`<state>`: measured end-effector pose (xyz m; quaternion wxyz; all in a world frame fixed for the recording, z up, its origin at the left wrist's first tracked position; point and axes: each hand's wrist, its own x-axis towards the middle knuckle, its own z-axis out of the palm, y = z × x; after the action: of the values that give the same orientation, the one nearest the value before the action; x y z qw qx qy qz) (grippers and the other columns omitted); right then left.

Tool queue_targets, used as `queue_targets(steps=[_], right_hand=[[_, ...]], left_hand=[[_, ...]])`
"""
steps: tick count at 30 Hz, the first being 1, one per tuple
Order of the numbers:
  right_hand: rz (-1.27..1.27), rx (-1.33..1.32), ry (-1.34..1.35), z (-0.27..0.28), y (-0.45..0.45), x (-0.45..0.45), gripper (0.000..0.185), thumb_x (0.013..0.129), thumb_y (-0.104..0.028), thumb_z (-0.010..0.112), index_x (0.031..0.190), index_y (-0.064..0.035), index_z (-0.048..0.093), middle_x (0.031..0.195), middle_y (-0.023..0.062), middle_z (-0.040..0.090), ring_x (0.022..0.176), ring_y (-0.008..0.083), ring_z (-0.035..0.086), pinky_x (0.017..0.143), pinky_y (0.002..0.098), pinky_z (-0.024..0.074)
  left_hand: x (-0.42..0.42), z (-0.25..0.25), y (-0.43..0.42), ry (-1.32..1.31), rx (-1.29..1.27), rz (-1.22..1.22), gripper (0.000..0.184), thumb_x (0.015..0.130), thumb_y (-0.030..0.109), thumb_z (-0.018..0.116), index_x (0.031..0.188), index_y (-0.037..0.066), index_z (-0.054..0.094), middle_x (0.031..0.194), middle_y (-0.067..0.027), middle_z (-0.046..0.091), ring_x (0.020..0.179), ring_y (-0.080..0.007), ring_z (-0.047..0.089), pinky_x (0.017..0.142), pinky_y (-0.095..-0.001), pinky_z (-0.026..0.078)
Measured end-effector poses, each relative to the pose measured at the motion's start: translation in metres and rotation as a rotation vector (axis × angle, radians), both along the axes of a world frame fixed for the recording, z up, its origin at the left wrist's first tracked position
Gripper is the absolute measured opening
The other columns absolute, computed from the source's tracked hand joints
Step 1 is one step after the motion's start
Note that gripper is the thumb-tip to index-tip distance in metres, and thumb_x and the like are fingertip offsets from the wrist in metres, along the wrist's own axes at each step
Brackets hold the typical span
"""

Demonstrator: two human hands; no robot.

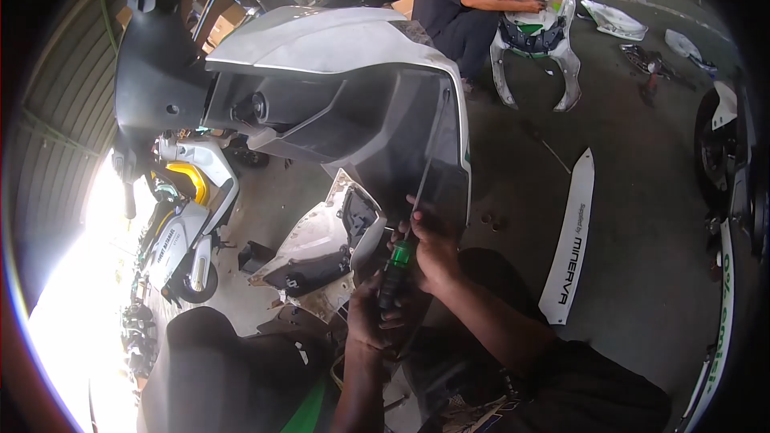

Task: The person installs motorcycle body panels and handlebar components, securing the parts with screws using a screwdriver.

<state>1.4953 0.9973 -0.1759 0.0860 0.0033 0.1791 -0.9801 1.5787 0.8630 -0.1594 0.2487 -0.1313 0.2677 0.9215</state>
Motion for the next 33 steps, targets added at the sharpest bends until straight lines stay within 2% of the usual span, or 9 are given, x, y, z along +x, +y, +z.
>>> queue_targets(steps=[3, 5, 8, 12, 16, 17, 27, 30, 33], right_hand=[[0.037, 0.141, -0.090, 0.010, -0.007, 0.014, 0.039, 0.099, -0.024, 0.051, 0.136, -0.0152, 0.040, 0.092, 0.0078, 0.054, 0.075, 0.0190, 0.058, 0.066, 0.0380, 0.0533], [0.111, 0.215, -0.061, 0.016, -0.009, 0.033, 0.045, 0.098, -0.025, 0.055, 0.138, -0.0213, 0.034, 0.096, 0.0057, 0.053, 0.080, 0.0155, 0.056, 0.063, 0.0342, 0.0523], [0.100, 0.179, -0.114, 0.021, -0.014, 0.038, 0.047, 0.097, -0.028, 0.057, 0.137, -0.0210, 0.034, 0.095, 0.0042, 0.052, 0.080, 0.0138, 0.053, 0.063, 0.0314, 0.0512], [0.079, 0.159, -0.144, 0.039, -0.015, 0.030, 0.047, 0.095, -0.032, 0.059, 0.134, -0.0162, 0.039, 0.081, 0.0002, 0.049, 0.068, 0.0117, 0.050, 0.058, 0.0297, 0.0468], [0.557, -0.399, 0.048, 0.013, 0.003, 0.011, 0.042, 0.090, -0.044, 0.064, 0.111, -0.0102, 0.052, 0.055, -0.0030, 0.039, 0.044, 0.0115, 0.042, 0.050, 0.0311, 0.0408], [0.576, -0.399, 0.091, 0.008, 0.003, 0.008, 0.041, 0.089, -0.046, 0.063, 0.107, -0.0103, 0.055, 0.051, -0.0042, 0.034, 0.044, 0.0112, 0.041, 0.050, 0.0311, 0.0387], [0.257, 0.038, -0.199, 0.004, -0.015, -0.005, 0.031, 0.088, -0.041, 0.066, 0.093, -0.0127, 0.056, 0.062, 0.0008, 0.050, 0.052, 0.0156, 0.051, 0.057, 0.0337, 0.0450], [0.773, -0.563, 0.355, -0.019, -0.010, -0.024, 0.031, 0.088, -0.043, 0.065, 0.088, -0.0130, 0.055, 0.059, 0.0011, 0.047, 0.050, 0.0159, 0.049, 0.055, 0.0326, 0.0428], [0.440, -0.087, -0.289, 0.020, -0.005, -0.002, 0.033, 0.087, -0.043, 0.065, 0.088, -0.0118, 0.054, 0.058, 0.0020, 0.047, 0.049, 0.0164, 0.048, 0.057, 0.0314, 0.0419]], left_hand=[[0.004, -0.002, -0.001, 0.119, 0.025, -0.092, 0.032, 0.098, 0.033, 0.049, 0.112, 0.005, 0.053, 0.093, -0.0114, 0.060, 0.067, -0.0153, 0.056, 0.052, -0.0253, 0.047], [0.003, -0.007, 0.013, 0.226, -0.897, 0.406, 0.034, 0.101, 0.030, 0.046, 0.123, 0.005, 0.046, 0.114, -0.0129, 0.056, 0.094, -0.0177, 0.059, 0.076, -0.0298, 0.052], [0.010, 0.012, 0.028, 0.215, -0.999, 0.412, 0.039, 0.101, 0.027, 0.047, 0.132, 0.005, 0.036, 0.126, -0.0112, 0.050, 0.114, -0.0183, 0.051, 0.094, -0.0319, 0.045], [0.023, 0.017, 0.025, 0.269, -1.034, 0.469, 0.041, 0.101, 0.027, 0.047, 0.136, 0.007, 0.036, 0.128, -0.0119, 0.051, 0.120, -0.0211, 0.051, 0.095, -0.0349, 0.046], [0.047, 0.052, 0.036, 0.136, -1.240, 0.245, 0.043, 0.097, 0.039, 0.051, 0.114, 0.001, 0.059, 0.096, -0.0080, 0.064, 0.087, -0.0178, 0.065, 0.080, -0.0310, 0.053], [0.049, 0.053, 0.043, 0.150, -1.227, 0.288, 0.035, 0.096, 0.032, 0.057, 0.102, -0.003, 0.062, 0.078, -0.0043, 0.063, 0.070, -0.0097, 0.058, 0.059, -0.0264, 0.047], [0.047, 0.017, 0.031, 0.491, -1.597, 0.440, 0.018, 0.084, 0.009, 0.069, 0.093, -0.006, 0.064, 0.083, -0.0077, 0.067, 0.075, -0.0081, 0.057, 0.069, -0.0259, 0.047], [0.041, 0.025, 0.041, 0.374, -1.361, 0.461, 0.024, 0.081, 0.006, 0.072, 0.100, -0.008, 0.065, 0.090, -0.0100, 0.070, 0.080, -0.0087, 0.059, 0.074, -0.0260, 0.048], [0.038, 0.021, 0.038, 0.354, -1.436, 0.474, 0.031, 0.080, 0.003, 0.072, 0.108, -0.009, 0.064, 0.094, -0.0109, 0.070, 0.085, -0.0093, 0.060, 0.079, -0.0262, 0.048]])
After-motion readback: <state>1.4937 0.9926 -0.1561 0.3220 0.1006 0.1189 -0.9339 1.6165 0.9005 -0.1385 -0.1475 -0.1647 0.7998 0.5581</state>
